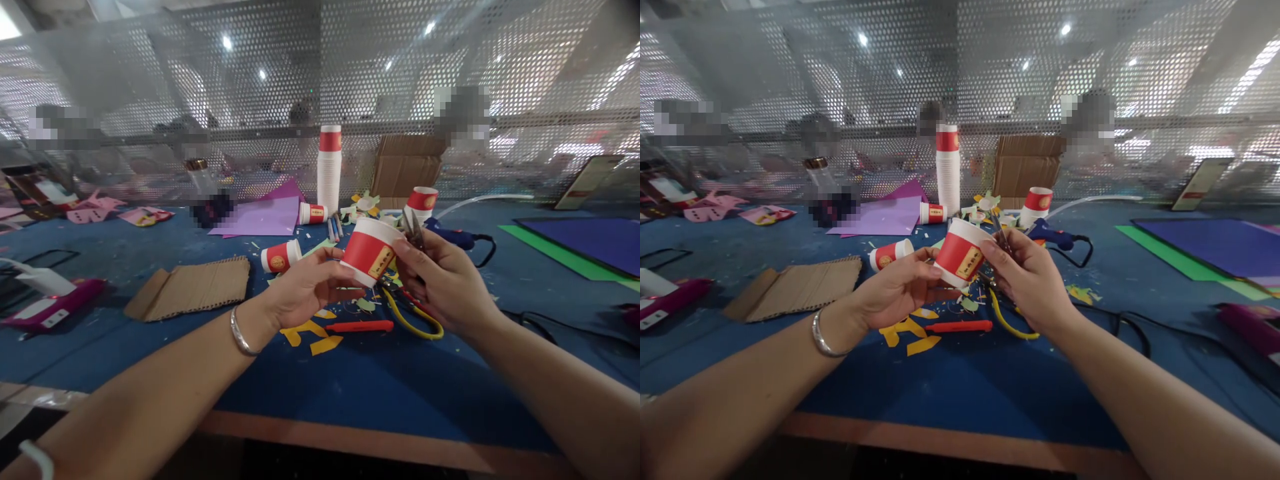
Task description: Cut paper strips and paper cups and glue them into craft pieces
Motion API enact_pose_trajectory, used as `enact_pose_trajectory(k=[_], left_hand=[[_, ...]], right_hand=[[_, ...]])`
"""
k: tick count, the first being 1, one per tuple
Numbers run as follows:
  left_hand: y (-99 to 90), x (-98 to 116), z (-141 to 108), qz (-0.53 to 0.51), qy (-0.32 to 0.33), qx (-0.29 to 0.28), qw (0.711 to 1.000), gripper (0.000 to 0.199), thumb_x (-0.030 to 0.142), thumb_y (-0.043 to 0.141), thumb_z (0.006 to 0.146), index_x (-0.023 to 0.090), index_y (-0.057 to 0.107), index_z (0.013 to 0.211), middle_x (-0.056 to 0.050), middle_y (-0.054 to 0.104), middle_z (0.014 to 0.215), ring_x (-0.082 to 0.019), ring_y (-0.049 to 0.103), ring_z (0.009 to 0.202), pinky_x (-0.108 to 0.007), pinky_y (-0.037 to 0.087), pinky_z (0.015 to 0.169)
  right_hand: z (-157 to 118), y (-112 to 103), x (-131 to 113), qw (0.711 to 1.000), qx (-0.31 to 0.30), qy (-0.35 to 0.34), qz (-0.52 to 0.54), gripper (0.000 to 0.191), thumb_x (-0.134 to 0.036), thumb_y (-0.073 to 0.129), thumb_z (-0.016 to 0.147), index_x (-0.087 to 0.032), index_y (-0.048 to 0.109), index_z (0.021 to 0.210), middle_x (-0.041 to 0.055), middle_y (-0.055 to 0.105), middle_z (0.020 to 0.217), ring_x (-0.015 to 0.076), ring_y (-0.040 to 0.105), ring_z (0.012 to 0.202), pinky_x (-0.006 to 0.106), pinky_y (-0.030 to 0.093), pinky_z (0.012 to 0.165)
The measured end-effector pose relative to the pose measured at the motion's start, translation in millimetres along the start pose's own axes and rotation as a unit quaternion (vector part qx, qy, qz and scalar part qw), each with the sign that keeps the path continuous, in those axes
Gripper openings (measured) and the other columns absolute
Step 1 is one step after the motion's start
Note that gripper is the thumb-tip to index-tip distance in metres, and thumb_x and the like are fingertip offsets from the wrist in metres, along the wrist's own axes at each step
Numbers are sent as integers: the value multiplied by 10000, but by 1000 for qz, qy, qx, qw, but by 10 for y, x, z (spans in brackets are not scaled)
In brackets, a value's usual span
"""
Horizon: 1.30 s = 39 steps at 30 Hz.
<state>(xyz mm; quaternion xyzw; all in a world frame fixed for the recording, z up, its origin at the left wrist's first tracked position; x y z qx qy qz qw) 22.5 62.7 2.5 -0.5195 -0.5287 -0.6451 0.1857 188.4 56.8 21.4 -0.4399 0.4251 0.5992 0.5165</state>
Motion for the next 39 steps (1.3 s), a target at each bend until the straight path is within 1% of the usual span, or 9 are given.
enact_pose_trajectory(k=[2, 7, 10, 17, 19, 23, 25, 31, 39], left_hand=[[-30, 45, 12, 3, 28, 25, 999, 234, 116, 767, 685, 199, 632, 858, -67, 738, 932, -194, 711, 835, -383, 594, 844], [-51, 145, 20, 51, 92, 67, 992, 149, 180, 735, 732, 169, 686, 873, -70, 725, 969, -173, 681, 882, -332, 550, 892], [-61, 184, 18, 67, 134, 80, 985, 108, 197, 755, 721, 155, 690, 798, -62, 701, 896, -171, 662, 869, -320, 537, 886], [-98, 219, -22, 89, 200, 120, 968, 114, 254, 765, 749, 169, 690, 759, -42, 673, 858, -146, 636, 835, -318, 533, 879], [-88, 226, -39, 93, 213, 125, 965, 138, 255, 778, 742, 179, 698, 824, -39, 687, 895, -150, 641, 868, -322, 524, 895], [-63, 243, -85, 124, 239, 143, 952, 277, 250, 799, 734, 183, 676, 973, -52, 699, 1005, -177, 650, 938, -342, 514, 906], [-52, 241, -99, 143, 249, 147, 947, 313, 249, 797, 737, 182, 649, 1005, -54, 694, 1024, -185, 655, 961, -340, 514, 904], [-50, 224, -101, 171, 280, 150, 933, 383, 258, 822, 716, 187, 580, 1003, -47, 689, 1042, -179, 662, 975, -334, 522, 906], [-31, 257, -129, 199, 299, 161, 919, 456, 248, 824, 691, 171, 565, 1058, -91, 684, 1103, -203, 675, 995, -344, 545, 881]], right_hand=[[3, -11, -17, 1000, 8, -15, -9, 281, -467, 681, 880, -234, 528, 842, -86, 366, 551, 62, 270, 401, 241, 173, 365], [-22, -46, -113, 994, 28, -93, -40, 254, -482, 591, 946, -239, 580, 1022, -57, 395, 628, 82, 302, 457, 275, 183, 420], [-43, -40, -138, 992, 29, -110, -52, 255, -494, 533, 974, -247, 566, 1029, -57, 388, 628, 88, 299, 448, 282, 182, 421], [-91, -56, -167, 986, 47, -125, -102, 228, -458, 572, 961, -243, 564, 1034, -65, 399, 606, 92, 323, 459, 274, 216, 431], [-97, -18, -146, 989, 19, -108, -97, 242, -469, 581, 952, -235, 575, 1011, -67, 392, 600, 88, 306, 463, 264, 203, 424], [-98, 141, -23, 992, -87, -35, -88, 306, -516, 585, 934, -211, 586, 960, -68, 387, 603, 77, 271, 470, 240, 177, 405], [-99, 190, 24, 990, -114, -12, -81, 334, -538, 592, 922, -205, 584, 951, -72, 378, 600, 75, 268, 475, 229, 184, 402], [-112, 237, 59, 989, -137, 29, -46, 360, -561, 604, 906, -203, 573, 924, -88, 333, 571, 64, 243, 457, 208, 154, 396], [-139, 273, 55, 987, -149, 53, -22, 364, -564, 624, 889, -204, 567, 900, -87, 310, 589, 61, 219, 459, 204, 131, 393]])
Point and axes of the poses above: each hand's wrist, its own z-axis towards the middle knuckle, its own y-axis out of the palm, x = y × z, the point moved 6 cm from there along z, towards the middle knuckle
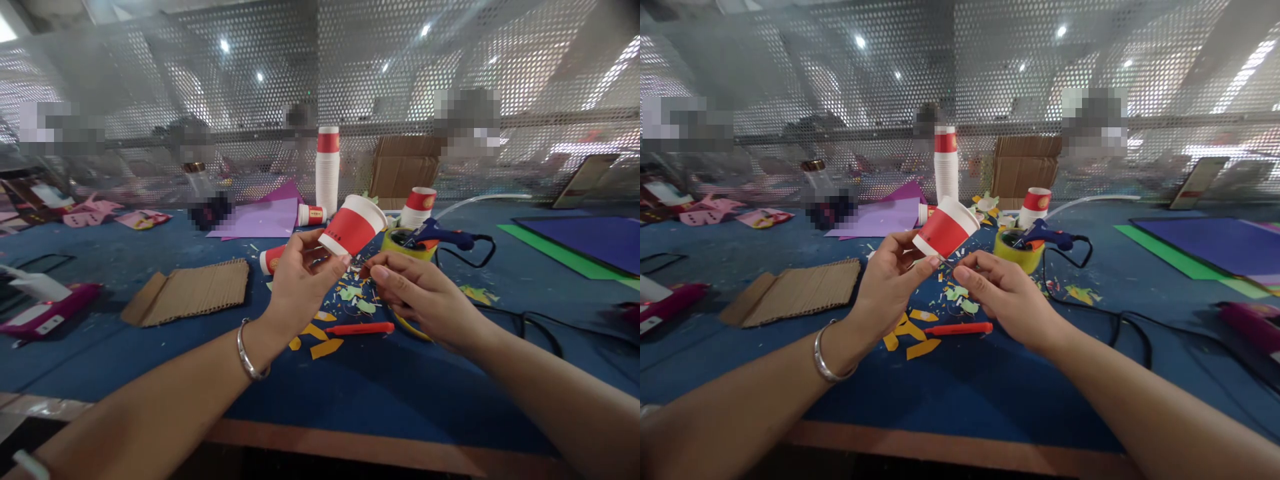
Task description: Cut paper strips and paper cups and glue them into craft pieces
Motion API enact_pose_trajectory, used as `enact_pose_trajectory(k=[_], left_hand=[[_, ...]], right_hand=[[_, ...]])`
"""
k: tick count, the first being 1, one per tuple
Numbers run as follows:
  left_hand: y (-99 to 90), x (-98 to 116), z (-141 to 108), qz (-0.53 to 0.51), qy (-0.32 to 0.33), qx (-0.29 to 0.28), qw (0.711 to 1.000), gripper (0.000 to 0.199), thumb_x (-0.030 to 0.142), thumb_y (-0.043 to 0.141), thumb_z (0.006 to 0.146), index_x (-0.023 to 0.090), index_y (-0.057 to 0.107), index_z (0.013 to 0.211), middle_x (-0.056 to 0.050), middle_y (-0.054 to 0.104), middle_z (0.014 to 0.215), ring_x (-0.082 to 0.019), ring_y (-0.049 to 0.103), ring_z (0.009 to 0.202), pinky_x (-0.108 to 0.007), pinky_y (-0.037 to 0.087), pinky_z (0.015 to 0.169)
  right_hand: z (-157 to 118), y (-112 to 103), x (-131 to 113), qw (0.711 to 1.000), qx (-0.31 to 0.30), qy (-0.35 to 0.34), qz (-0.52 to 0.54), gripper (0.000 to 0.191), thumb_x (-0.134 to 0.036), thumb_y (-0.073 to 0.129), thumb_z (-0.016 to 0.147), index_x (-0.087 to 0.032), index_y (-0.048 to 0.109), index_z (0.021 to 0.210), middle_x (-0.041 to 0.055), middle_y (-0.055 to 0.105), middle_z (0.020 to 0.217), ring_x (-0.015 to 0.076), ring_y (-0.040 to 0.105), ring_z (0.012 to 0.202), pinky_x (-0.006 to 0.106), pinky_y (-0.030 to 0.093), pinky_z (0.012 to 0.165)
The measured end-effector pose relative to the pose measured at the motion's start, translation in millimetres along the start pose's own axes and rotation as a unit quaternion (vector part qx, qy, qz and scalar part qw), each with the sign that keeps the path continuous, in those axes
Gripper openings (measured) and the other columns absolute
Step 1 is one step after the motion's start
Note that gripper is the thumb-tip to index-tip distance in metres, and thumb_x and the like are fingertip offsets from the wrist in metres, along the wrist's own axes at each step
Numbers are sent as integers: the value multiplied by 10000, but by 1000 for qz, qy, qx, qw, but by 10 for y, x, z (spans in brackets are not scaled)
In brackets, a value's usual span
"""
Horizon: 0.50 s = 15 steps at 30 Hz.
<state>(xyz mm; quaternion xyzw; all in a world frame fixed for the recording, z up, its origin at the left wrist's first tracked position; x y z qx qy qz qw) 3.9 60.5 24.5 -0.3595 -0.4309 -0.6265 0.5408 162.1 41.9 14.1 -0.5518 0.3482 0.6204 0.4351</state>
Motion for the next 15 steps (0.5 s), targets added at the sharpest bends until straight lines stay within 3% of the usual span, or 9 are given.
enact_pose_trajectory(k=[7, 15], left_hand=[[-7, 34, 9, 0, 34, 3, 999, 466, 250, 832, 673, 185, 555, 1043, -83, 675, 1074, -219, 657, 1035, -350, 551, 881], [23, 38, -22, 11, 38, 1, 999, 405, 231, 814, 692, 185, 550, 995, -54, 670, 978, -189, 663, 942, -341, 558, 857]], right_hand=[[-5, 16, 5, 999, -5, 20, 30, 382, -572, 645, 868, -200, 556, 879, -89, 280, 603, 58, 188, 468, 196, 98, 383], [-32, 72, 6, 995, -6, 48, 82, 382, -552, 664, 863, -201, 519, 824, -97, 280, 603, 40, 153, 442, 180, 74, 359]])
Point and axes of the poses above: each hand's wrist, its own z-axis towards the middle knuckle, its own y-axis out of the palm, x = y × z, the point moved 6 cm from there along z, towards the middle knuckle
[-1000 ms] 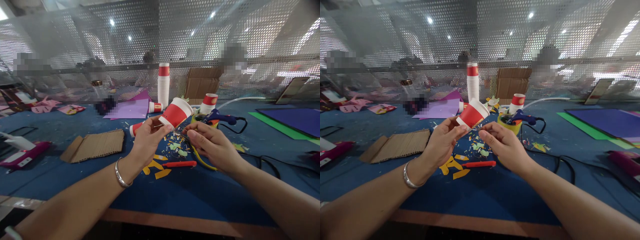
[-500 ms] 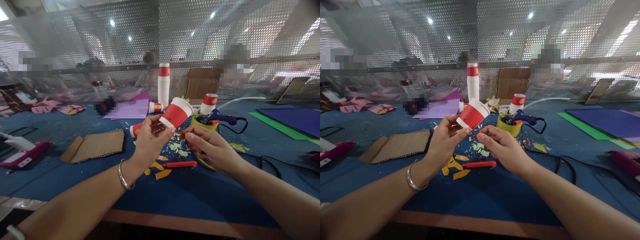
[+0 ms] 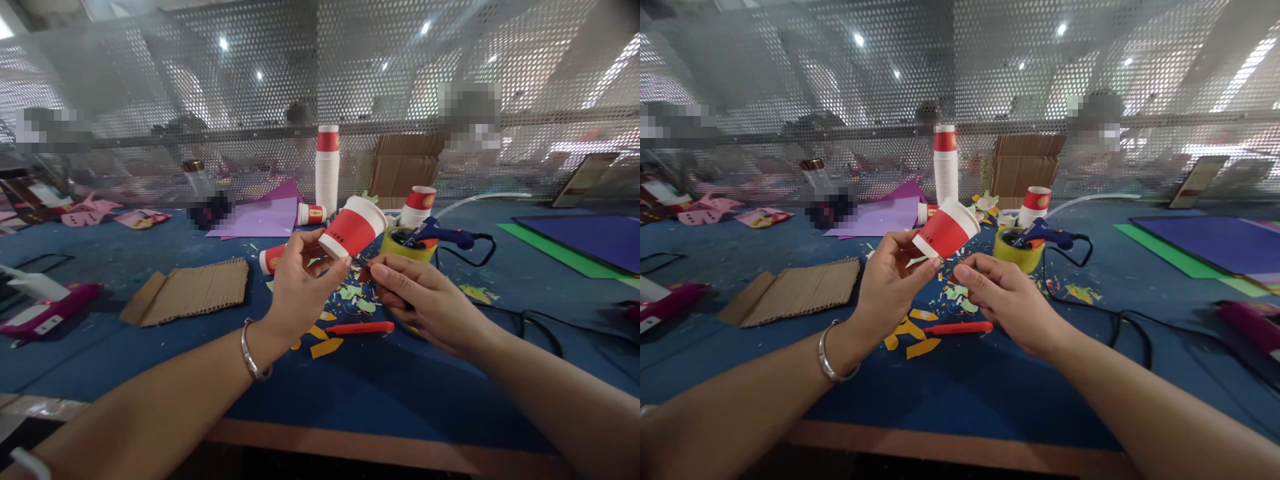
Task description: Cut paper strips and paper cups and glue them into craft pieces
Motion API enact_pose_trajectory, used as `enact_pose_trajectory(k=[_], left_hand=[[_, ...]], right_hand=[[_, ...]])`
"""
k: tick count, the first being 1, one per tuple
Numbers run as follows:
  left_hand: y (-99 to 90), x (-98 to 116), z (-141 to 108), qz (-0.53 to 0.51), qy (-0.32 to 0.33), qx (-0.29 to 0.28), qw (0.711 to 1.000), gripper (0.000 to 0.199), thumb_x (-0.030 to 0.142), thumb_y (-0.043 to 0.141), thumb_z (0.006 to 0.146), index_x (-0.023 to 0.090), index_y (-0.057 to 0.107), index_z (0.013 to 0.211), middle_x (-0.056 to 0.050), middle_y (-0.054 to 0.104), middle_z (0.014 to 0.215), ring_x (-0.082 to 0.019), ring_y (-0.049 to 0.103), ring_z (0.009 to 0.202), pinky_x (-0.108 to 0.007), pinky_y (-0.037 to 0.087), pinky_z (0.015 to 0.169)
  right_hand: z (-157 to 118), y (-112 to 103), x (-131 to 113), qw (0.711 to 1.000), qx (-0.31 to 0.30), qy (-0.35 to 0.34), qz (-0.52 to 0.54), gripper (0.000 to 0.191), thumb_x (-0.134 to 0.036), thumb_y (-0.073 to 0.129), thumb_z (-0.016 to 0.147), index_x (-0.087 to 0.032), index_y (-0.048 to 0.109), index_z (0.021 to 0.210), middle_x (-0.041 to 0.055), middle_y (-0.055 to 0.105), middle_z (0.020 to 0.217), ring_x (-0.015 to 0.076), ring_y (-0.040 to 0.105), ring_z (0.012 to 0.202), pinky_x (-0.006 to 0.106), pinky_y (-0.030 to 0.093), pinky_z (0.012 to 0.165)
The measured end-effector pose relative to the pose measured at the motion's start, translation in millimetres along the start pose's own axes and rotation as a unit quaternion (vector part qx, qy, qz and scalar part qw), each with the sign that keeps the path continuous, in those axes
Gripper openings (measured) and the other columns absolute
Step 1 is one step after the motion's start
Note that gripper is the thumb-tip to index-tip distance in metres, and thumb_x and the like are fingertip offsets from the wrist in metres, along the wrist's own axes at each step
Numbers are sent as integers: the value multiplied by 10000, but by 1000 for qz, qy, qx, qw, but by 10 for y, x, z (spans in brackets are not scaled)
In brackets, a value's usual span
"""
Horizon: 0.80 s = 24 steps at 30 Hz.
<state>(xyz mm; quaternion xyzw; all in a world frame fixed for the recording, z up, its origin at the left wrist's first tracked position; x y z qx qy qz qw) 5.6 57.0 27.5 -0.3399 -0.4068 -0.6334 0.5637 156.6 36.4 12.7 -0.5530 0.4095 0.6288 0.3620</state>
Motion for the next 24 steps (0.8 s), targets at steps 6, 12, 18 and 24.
enact_pose_trajectory(k=[6, 12, 18, 24], left_hand=[[5, 23, -15, 30, 19, -8, 999, 380, 229, 790, 732, 187, 550, 1024, -58, 663, 1003, -198, 658, 962, -361, 559, 881], [-15, 34, -39, 105, 76, -22, 991, 414, 245, 778, 760, 178, 559, 1105, -92, 655, 1083, -221, 664, 1001, -389, 574, 894], [56, -25, -55, 104, 65, -31, 992, 512, 293, 826, 711, 179, 561, 1134, -119, 666, 1144, -253, 678, 1048, -425, 587, 911], [57, -89, -9, 55, -12, -33, 998, 485, 300, 836, 695, 151, 575, 1075, -104, 710, 1028, -226, 704, 944, -402, 615, 825]], right_hand=[[-10, 2, 22, 1000, 4, 4, 19, 369, -522, 658, 883, -196, 505, 801, -94, 296, 608, 32, 174, 438, 173, 75, 356], [-5, -4, 72, 999, 13, 16, 31, 358, -513, 671, 878, -189, 531, 814, -96, 282, 590, 30, 171, 449, 163, 90, 365], [11, -1, 60, 998, 32, 17, 56, 361, -515, 692, 857, -177, 569, 816, -83, 335, 581, 26, 205, 448, 158, 97, 365], [21, -13, 55, 997, 35, 16, 68, 341, -499, 665, 886, -173, 585, 823, -82, 359, 567, 15, 213, 421, 159, 95, 358]])
Point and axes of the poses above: each hand's wrist, its own z-axis towards the middle knuckle, its own y-axis out of the palm, x = y × z, the point moved 6 cm from there along z, towards the middle knuckle
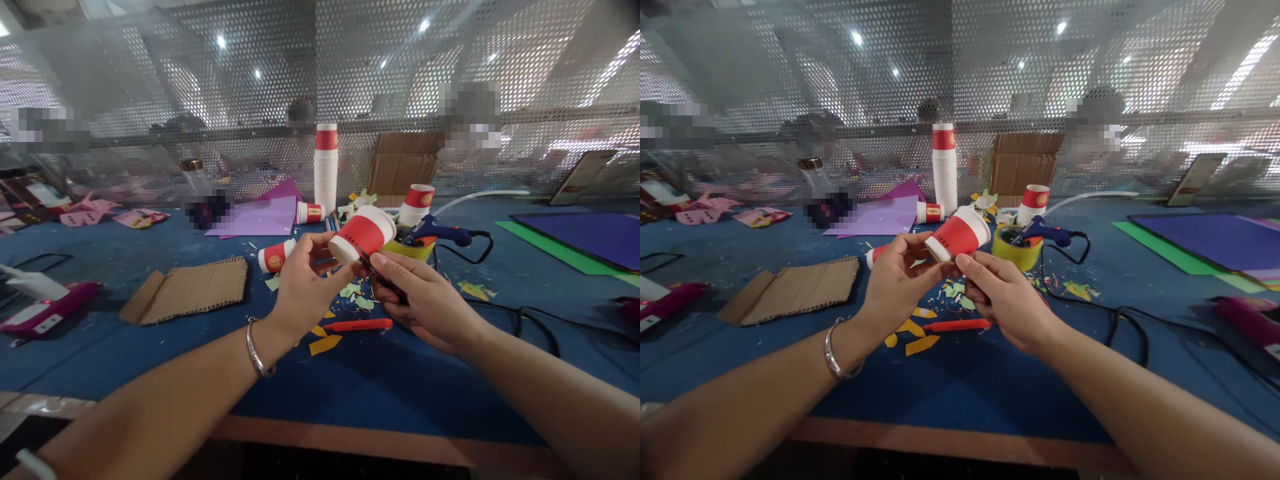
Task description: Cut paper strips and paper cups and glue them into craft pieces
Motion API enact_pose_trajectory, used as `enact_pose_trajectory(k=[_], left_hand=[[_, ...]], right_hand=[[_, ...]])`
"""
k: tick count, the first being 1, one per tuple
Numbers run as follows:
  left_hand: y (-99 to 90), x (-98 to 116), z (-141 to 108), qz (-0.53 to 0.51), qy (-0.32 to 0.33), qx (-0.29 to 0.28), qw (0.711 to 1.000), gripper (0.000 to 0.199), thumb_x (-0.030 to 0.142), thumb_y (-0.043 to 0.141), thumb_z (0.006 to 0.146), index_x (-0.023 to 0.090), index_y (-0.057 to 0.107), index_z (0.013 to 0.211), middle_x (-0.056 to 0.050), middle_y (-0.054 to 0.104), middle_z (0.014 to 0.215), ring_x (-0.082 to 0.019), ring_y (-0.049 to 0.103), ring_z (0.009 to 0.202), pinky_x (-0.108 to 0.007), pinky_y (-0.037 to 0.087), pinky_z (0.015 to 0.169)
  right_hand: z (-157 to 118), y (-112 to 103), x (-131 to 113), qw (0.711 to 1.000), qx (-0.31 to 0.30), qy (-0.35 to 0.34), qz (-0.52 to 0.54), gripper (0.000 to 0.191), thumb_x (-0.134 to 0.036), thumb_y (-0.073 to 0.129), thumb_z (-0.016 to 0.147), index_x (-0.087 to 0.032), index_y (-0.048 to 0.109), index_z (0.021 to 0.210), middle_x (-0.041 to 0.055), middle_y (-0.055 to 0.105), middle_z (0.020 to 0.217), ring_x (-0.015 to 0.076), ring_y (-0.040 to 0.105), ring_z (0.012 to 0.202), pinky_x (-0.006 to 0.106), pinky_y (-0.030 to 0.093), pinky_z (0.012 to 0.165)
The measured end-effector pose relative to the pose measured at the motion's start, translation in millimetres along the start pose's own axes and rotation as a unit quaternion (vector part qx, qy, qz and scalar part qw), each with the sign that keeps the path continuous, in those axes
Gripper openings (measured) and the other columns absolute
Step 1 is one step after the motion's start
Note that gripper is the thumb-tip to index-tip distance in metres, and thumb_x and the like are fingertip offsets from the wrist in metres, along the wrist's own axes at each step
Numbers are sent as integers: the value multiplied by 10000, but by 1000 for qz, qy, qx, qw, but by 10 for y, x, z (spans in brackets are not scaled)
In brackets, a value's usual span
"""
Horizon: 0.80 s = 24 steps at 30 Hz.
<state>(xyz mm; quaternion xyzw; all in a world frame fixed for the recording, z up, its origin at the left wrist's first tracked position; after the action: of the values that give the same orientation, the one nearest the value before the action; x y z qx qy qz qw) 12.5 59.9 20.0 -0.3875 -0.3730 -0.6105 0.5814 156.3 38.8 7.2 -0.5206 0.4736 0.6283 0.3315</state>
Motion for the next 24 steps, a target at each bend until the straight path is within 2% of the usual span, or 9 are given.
enact_pose_trajectory(k=[6, 12, 19, 24], left_hand=[[-35, 25, -11, 46, 19, -9, 999, 471, 351, 829, 725, 153, 615, 1095, -127, 704, 1081, -248, 683, 1002, -439, 605, 859], [-55, 131, -5, 89, 39, -5, 995, 474, 356, 839, 712, 159, 635, 1092, -133, 708, 1102, -235, 702, 937, -419, 621, 818], [-60, 311, -28, 158, 127, -8, 979, 446, 306, 827, 736, 178, 634, 1117, -122, 703, 1133, -233, 705, 965, -420, 614, 867], [-44, 312, -52, 174, 148, -4, 974, 433, 303, 814, 756, 176, 624, 1123, -113, 699, 1092, -231, 693, 970, -390, 629, 817]], right_hand=[[-17, 3, 5, 1000, 4, -2, 10, 315, -473, 652, 904, -168, 603, 839, -83, 365, 551, 10, 208, 409, 156, 101, 355], [-24, 16, 2, 1000, 12, 0, 28, 338, -481, 702, 862, -169, 586, 804, -82, 350, 558, 22, 193, 442, 140, 108, 348], [-38, 45, -2, 998, 29, -8, 51, 383, -487, 796, 762, -166, 588, 784, -69, 353, 625, 38, 234, 508, 121, 128, 363], [-39, 43, 1, 998, 33, -15, 58, 371, -472, 805, 754, -163, 606, 805, -53, 380, 698, 36, 237, 529, 120, 126, 372]])
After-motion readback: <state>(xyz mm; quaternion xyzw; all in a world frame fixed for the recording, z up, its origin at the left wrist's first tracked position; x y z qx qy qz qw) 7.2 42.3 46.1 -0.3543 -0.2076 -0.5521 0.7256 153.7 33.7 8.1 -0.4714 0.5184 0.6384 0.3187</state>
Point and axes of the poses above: each hand's wrist, its own z-axis towards the middle knuckle, its own y-axis out of the palm, x = y × z, the point moved 6 cm from there along z, towards the middle knuckle
